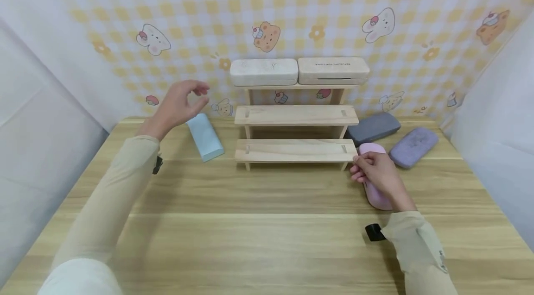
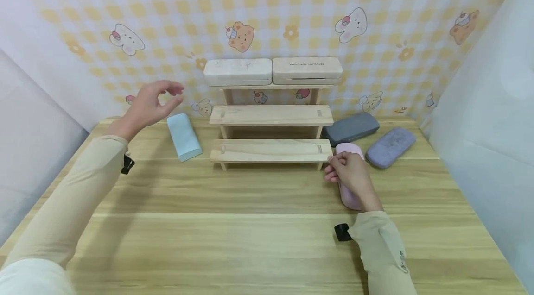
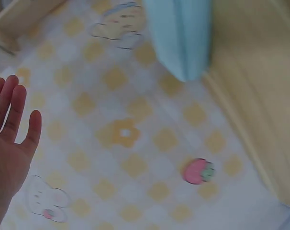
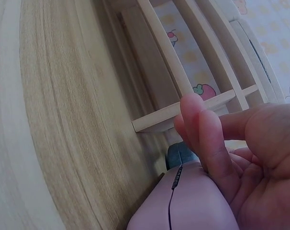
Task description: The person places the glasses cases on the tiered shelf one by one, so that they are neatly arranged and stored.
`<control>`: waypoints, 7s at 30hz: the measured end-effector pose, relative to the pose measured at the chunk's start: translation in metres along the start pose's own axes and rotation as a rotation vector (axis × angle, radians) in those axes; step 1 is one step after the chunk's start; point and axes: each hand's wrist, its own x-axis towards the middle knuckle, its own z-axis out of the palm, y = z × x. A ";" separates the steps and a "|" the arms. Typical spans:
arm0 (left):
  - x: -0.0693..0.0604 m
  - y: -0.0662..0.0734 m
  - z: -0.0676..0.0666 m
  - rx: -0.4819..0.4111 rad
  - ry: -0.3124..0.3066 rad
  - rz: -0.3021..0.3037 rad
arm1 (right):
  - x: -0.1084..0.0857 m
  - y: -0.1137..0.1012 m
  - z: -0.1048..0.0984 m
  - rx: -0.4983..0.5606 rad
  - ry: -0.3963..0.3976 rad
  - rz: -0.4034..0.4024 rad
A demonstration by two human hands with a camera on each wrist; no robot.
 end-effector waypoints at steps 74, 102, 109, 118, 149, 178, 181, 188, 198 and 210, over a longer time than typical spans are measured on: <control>-0.105 -0.067 0.020 0.053 -0.417 -0.273 | 0.001 -0.002 -0.001 -0.030 -0.009 0.008; -0.133 -0.047 0.023 -0.094 -0.428 -0.309 | 0.000 0.000 -0.001 -0.067 -0.006 -0.004; -0.141 -0.043 0.019 -0.061 -0.366 -0.302 | 0.000 0.000 0.000 -0.075 -0.007 0.001; -0.148 -0.047 -0.001 -0.038 -0.281 -0.331 | 0.000 0.000 -0.001 -0.070 -0.015 0.003; -0.098 0.032 -0.031 -0.240 -0.063 -0.305 | 0.000 0.001 -0.002 -0.085 -0.007 -0.023; -0.009 0.023 0.032 -0.218 -0.146 -0.129 | -0.001 0.001 -0.002 -0.076 -0.012 -0.018; -0.005 0.022 0.036 -0.249 -0.165 -0.139 | -0.001 0.001 -0.002 -0.076 -0.011 -0.025; 0.005 0.021 0.045 -0.198 -0.168 -0.095 | 0.000 0.002 -0.002 -0.081 -0.008 -0.027; 0.011 0.023 0.048 -0.221 -0.240 -0.103 | 0.000 0.001 -0.001 -0.066 -0.014 -0.020; 0.018 0.025 0.055 -0.143 -0.274 -0.120 | 0.000 0.003 -0.001 -0.066 -0.010 -0.026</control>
